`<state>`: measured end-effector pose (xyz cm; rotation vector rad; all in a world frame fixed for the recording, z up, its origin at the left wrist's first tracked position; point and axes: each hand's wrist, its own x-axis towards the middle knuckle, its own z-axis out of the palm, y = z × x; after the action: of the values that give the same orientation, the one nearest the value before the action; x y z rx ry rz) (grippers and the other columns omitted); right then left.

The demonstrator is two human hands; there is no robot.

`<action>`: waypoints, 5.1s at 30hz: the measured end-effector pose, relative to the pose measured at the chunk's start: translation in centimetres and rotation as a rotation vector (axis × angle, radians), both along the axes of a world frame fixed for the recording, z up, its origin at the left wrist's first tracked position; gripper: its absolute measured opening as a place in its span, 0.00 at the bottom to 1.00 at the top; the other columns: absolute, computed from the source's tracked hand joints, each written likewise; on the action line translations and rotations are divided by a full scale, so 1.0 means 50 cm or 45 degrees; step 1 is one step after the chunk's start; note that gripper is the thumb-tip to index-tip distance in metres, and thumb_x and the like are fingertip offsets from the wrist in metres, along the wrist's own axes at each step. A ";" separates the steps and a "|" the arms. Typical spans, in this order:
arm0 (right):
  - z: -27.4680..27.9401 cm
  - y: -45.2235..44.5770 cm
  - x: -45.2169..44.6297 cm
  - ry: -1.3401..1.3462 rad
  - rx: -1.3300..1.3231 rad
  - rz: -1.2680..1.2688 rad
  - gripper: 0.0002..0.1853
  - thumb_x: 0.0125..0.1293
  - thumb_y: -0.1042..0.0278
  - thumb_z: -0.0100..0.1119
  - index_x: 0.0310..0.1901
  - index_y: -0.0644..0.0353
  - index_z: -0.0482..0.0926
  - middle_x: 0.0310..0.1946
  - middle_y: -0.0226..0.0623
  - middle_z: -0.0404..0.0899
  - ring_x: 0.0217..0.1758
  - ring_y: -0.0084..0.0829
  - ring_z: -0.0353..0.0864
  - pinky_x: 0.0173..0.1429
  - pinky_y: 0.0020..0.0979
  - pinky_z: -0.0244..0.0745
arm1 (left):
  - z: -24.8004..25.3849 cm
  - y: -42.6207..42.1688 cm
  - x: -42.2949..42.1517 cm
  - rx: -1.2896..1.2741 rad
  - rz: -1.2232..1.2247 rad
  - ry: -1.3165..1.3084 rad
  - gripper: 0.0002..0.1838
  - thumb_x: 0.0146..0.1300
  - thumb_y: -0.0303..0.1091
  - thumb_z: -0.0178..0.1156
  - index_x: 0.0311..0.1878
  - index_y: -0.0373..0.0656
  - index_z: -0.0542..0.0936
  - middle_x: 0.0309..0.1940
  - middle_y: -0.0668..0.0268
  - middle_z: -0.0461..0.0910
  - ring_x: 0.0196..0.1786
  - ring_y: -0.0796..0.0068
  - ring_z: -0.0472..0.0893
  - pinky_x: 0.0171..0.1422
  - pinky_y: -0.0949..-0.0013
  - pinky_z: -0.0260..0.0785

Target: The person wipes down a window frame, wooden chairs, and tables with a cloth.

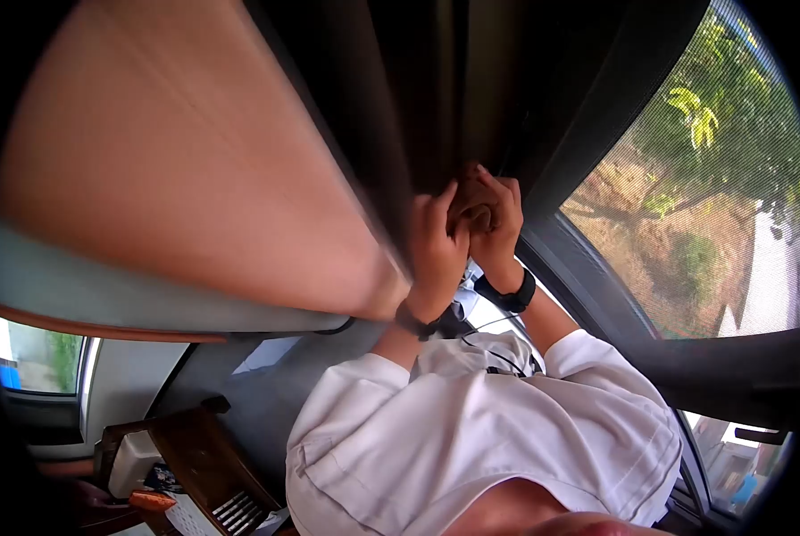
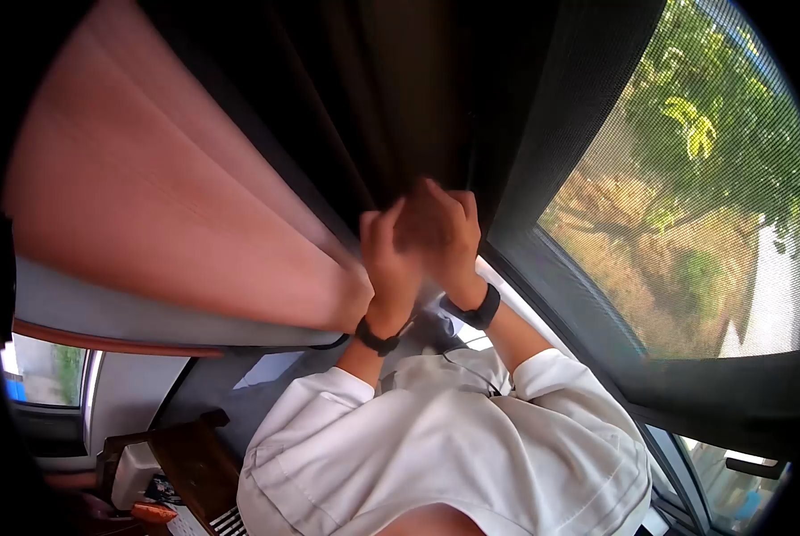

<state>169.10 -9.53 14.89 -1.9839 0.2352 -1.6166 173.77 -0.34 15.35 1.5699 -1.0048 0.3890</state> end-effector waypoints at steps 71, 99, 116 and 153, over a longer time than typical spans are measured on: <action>-0.413 0.409 -0.033 0.670 1.324 -1.018 0.13 0.67 0.59 0.59 0.52 0.45 0.81 0.48 0.31 0.83 0.49 0.43 0.80 0.48 0.42 0.79 | -0.526 0.212 0.119 1.173 -1.173 0.736 0.15 0.70 0.34 0.59 0.54 0.36 0.77 0.44 0.59 0.83 0.49 0.69 0.81 0.56 0.69 0.71; -0.632 1.426 -0.229 -0.160 1.608 -2.174 0.29 0.62 0.76 0.61 0.66 0.48 0.72 0.50 0.42 0.74 0.51 0.47 0.80 0.51 0.40 0.80 | -0.627 1.040 -0.230 1.652 -2.270 0.106 0.14 0.65 0.26 0.58 0.53 0.35 0.78 0.47 0.53 0.81 0.53 0.56 0.82 0.57 0.61 0.73; -0.651 1.892 -0.265 -0.366 2.210 -2.610 0.22 0.63 0.72 0.63 0.60 0.50 0.73 0.48 0.45 0.73 0.47 0.56 0.79 0.45 0.48 0.78 | -0.652 1.514 -0.372 1.686 -2.702 -0.682 0.11 0.67 0.30 0.58 0.48 0.37 0.71 0.47 0.47 0.73 0.47 0.38 0.76 0.49 0.46 0.71; -0.749 1.451 -0.731 -1.190 2.178 -1.913 0.17 0.79 0.56 0.41 0.57 0.56 0.73 0.45 0.51 0.76 0.49 0.51 0.78 0.56 0.43 0.74 | -0.855 1.063 -0.781 1.293 -2.297 -0.768 0.09 0.64 0.31 0.65 0.31 0.38 0.77 0.24 0.55 0.80 0.26 0.63 0.78 0.33 0.65 0.72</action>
<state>132.56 63.03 -22.57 0.5514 2.0278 -1.5449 134.75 52.79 -27.38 0.6244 -2.8379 -1.1278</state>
